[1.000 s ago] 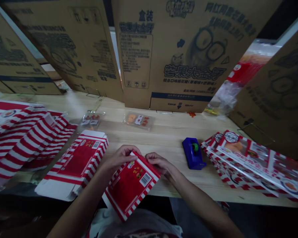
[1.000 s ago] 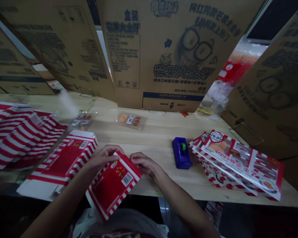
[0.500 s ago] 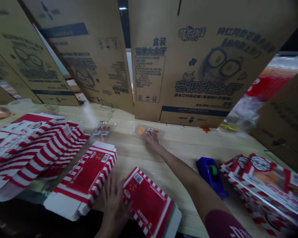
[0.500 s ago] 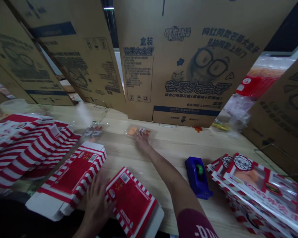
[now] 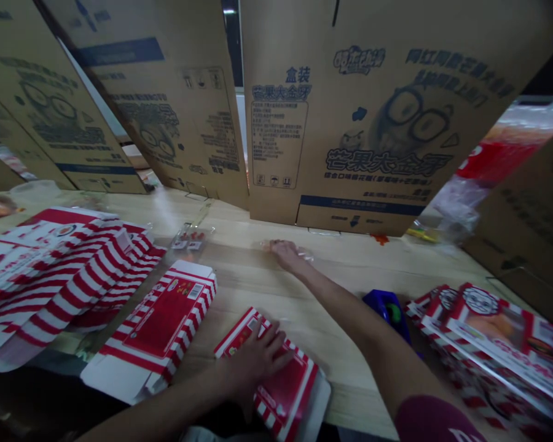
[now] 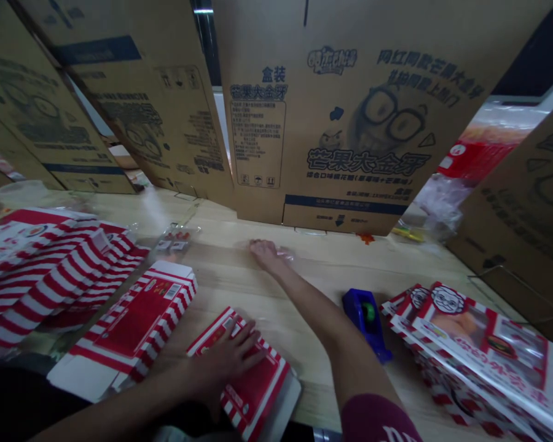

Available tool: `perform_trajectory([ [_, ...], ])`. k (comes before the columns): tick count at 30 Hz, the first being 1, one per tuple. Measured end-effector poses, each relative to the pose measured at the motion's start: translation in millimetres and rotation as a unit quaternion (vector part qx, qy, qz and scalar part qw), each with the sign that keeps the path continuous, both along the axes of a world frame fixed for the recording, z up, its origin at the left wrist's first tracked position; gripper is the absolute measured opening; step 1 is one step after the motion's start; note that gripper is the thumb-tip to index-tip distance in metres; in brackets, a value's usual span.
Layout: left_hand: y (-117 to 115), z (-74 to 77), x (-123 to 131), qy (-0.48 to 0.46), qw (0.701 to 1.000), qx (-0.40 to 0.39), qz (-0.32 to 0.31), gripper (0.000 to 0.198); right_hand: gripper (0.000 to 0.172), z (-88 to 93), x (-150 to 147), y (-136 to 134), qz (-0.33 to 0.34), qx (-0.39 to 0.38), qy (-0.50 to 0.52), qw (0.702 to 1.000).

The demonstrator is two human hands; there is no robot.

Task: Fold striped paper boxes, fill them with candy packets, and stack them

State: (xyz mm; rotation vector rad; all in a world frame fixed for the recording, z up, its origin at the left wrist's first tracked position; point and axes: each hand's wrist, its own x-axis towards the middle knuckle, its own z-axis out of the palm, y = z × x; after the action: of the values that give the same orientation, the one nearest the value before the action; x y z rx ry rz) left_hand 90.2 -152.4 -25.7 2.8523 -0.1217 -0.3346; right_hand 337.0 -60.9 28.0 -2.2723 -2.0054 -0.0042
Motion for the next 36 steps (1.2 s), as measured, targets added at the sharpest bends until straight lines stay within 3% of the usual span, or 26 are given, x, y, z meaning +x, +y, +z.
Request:
perform_trajectory([
  [3, 6.7, 4.1, 2.6, 0.022, 0.999, -0.017, 0.031, 0.136, 0.022, 15.9, 26.9, -40.2, -0.069, 0.024, 0.023, 0.997],
  [7, 7.0, 5.7, 5.2, 0.007, 0.993, -0.006, 0.114, 0.133, 0.035, 22.6, 57.8, -109.5, -0.123, 0.047, 0.06, 0.989],
  [11, 3.6, 5.3, 7.2, -0.04, 0.97, 0.049, 0.234, 0.12, 0.058, 9.3, 63.5, -172.6, -0.133, 0.092, 0.164, 0.973],
  [15, 4.2, 3.9, 8.3, -0.089, 0.945, 0.08, 0.304, 0.115, 0.064, -10.1, 55.9, -207.7, -0.147, 0.091, 0.184, 0.968],
  [20, 6.1, 6.8, 6.7, -0.119, 0.932, 0.097, 0.329, 0.113, 0.059, -20.1, 49.6, -220.0, -0.154, 0.054, 0.167, 0.972],
  [26, 2.8, 7.6, 6.1, -0.151, 0.934, 0.104, 0.307, 0.11, 0.043, -8.3, 25.0, -217.1, 0.033, -0.045, 0.238, 0.97],
  [29, 0.9, 4.7, 6.7, -0.16, 0.94, 0.1, 0.284, 0.111, 0.035, -9.5, 11.2, -210.0, 0.081, -0.087, 0.22, 0.968],
  [33, 0.5, -0.5, 8.4, -0.146, 0.943, 0.096, 0.282, 0.113, 0.029, -30.0, -2.5, -198.6, 0.101, -0.087, 0.184, 0.974],
  [36, 1.7, -3.0, 9.9, -0.111, 0.948, 0.081, 0.288, 0.116, 0.023, -50.8, -7.9, -192.5, 0.078, -0.016, 0.249, 0.965],
])
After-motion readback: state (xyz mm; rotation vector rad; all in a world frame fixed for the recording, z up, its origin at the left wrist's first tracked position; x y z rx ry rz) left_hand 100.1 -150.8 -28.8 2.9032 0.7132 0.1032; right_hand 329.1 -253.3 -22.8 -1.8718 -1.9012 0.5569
